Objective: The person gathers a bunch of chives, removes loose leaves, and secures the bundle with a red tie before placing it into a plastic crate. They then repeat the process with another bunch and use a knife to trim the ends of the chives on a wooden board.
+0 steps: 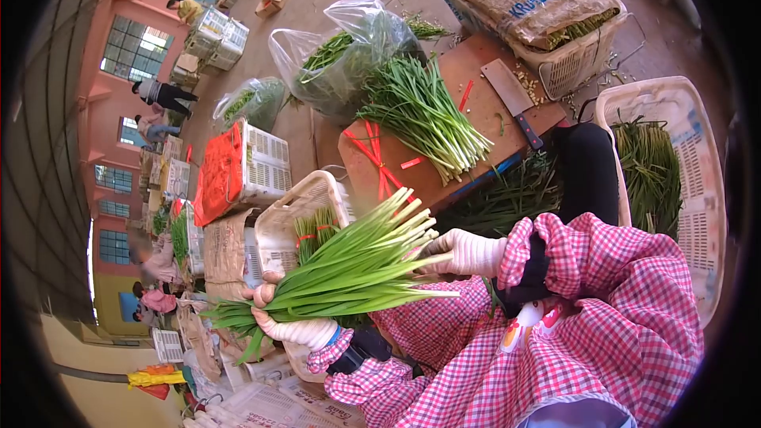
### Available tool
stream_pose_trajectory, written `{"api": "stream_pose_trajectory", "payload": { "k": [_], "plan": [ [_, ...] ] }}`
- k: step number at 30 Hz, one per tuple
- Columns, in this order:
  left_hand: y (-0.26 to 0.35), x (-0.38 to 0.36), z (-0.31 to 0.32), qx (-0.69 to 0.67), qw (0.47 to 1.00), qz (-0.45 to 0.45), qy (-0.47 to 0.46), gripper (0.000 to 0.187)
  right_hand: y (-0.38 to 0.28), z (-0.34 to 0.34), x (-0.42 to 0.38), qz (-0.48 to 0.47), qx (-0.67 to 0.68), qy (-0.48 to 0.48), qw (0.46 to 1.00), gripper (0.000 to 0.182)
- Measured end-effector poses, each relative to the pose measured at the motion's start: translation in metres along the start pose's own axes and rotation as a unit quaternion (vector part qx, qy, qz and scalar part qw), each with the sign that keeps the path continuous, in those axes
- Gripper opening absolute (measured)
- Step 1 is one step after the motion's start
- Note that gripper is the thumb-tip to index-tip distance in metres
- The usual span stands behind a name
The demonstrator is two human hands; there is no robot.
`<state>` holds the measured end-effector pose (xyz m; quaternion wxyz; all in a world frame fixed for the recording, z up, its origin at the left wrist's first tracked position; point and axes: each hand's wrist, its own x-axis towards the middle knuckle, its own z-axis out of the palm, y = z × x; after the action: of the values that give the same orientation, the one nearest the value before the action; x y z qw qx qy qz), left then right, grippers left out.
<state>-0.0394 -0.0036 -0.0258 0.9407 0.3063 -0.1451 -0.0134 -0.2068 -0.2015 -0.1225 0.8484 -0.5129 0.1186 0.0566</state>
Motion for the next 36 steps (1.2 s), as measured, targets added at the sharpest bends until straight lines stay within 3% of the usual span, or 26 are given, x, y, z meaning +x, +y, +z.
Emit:
{"api": "stream_pose_trajectory", "payload": {
  "k": [3,6,8,10,11,12,14,16,18,20,23,24,25,26,27,28,30,31,32,34,36],
  "plan": [
    [-0.004,0.001,-0.003,-0.027,1.0,-0.003,0.002,0.034,-0.001,0.0,0.006,0.031,0.154,0.023,0.987,0.027],
    [-0.012,-0.005,0.004,-0.019,0.999,-0.012,0.027,0.038,0.009,0.009,0.017,0.045,0.207,0.069,0.975,0.028],
    [-0.015,-0.007,-0.001,-0.001,0.999,-0.02,0.046,0.039,0.01,0.009,0.017,0.012,0.203,0.043,0.978,0.03],
    [-0.019,-0.008,-0.018,-0.015,0.997,-0.068,-0.028,0.021,0.008,0.015,0.019,-0.089,0.27,0.069,0.956,0.031],
    [-0.023,-0.013,-0.015,0.002,0.998,-0.063,-0.001,0.019,0.008,0.007,0.017,0.001,0.255,0.052,0.965,0.024],
    [-0.024,-0.013,-0.016,0.003,0.998,-0.065,-0.002,0.019,0.008,0.006,0.015,0.017,0.252,0.052,0.966,0.019],
    [-0.029,-0.011,-0.02,-0.027,0.996,-0.075,0.04,0.018,0.006,0.009,0.011,0.001,0.224,0.073,0.972,0.016],
    [-0.033,-0.01,-0.028,-0.025,0.996,-0.088,0.006,0.025,0.009,0.01,0.009,-0.007,0.245,0.102,0.964,0.014],
    [-0.033,-0.006,-0.028,-0.037,0.99,-0.133,0.017,0.021,0.021,-0.002,0.007,-0.044,0.415,-0.089,0.904,0.018],
    [-0.031,0.001,-0.034,-0.005,0.993,-0.118,0.006,0.018,0.012,-0.022,-0.004,-0.07,0.395,-0.32,0.858,0.028],
    [-0.017,0.026,-0.063,-0.047,0.991,-0.103,0.072,0.014,-0.001,-0.051,-0.037,-0.055,0.166,-0.26,0.95,0.032],
    [-0.011,0.03,-0.066,-0.046,0.991,-0.102,0.071,0.014,-0.011,-0.063,-0.048,-0.033,0.083,-0.243,0.966,0.034],
    [-0.004,0.033,-0.07,-0.046,0.991,-0.1,0.076,0.012,-0.016,-0.074,-0.055,-0.033,0.083,-0.246,0.965,0.034],
    [0.001,0.035,-0.073,-0.046,0.991,-0.096,0.081,0.01,-0.02,-0.085,-0.061,-0.009,-0.184,-0.23,0.956,0.03],
    [0.003,0.029,-0.059,-0.028,0.991,-0.088,0.096,0.007,-0.023,-0.096,-0.065,0.014,-0.438,-0.198,0.877,0.028],
    [0.004,0.029,-0.06,-0.027,0.992,-0.083,0.096,0.007,-0.022,-0.109,-0.068,0.034,-0.66,-0.15,0.735,0.028],
    [0.006,0.03,-0.061,-0.036,0.994,-0.047,0.092,0.01,-0.034,-0.12,-0.076,0.136,-0.75,-0.152,0.629,0.032],
    [0.005,0.031,-0.059,-0.037,0.994,-0.047,0.09,0.01,-0.035,-0.116,-0.083,0.139,-0.771,-0.102,0.613,0.03],
    [0.006,0.03,-0.058,-0.012,0.997,-0.04,0.072,0.009,-0.036,-0.11,-0.081,0.098,-0.752,-0.084,0.646,0.038],
    [0.005,0.023,-0.049,0.013,0.998,-0.038,0.054,0.009,-0.036,-0.093,-0.077,-0.131,-0.604,0.046,0.785,0.039],
    [-0.001,0.014,-0.026,0.039,0.994,-0.057,0.089,0.011,-0.024,-0.077,-0.053,-0.205,-0.357,0.105,0.906,0.037]
  ]
}}
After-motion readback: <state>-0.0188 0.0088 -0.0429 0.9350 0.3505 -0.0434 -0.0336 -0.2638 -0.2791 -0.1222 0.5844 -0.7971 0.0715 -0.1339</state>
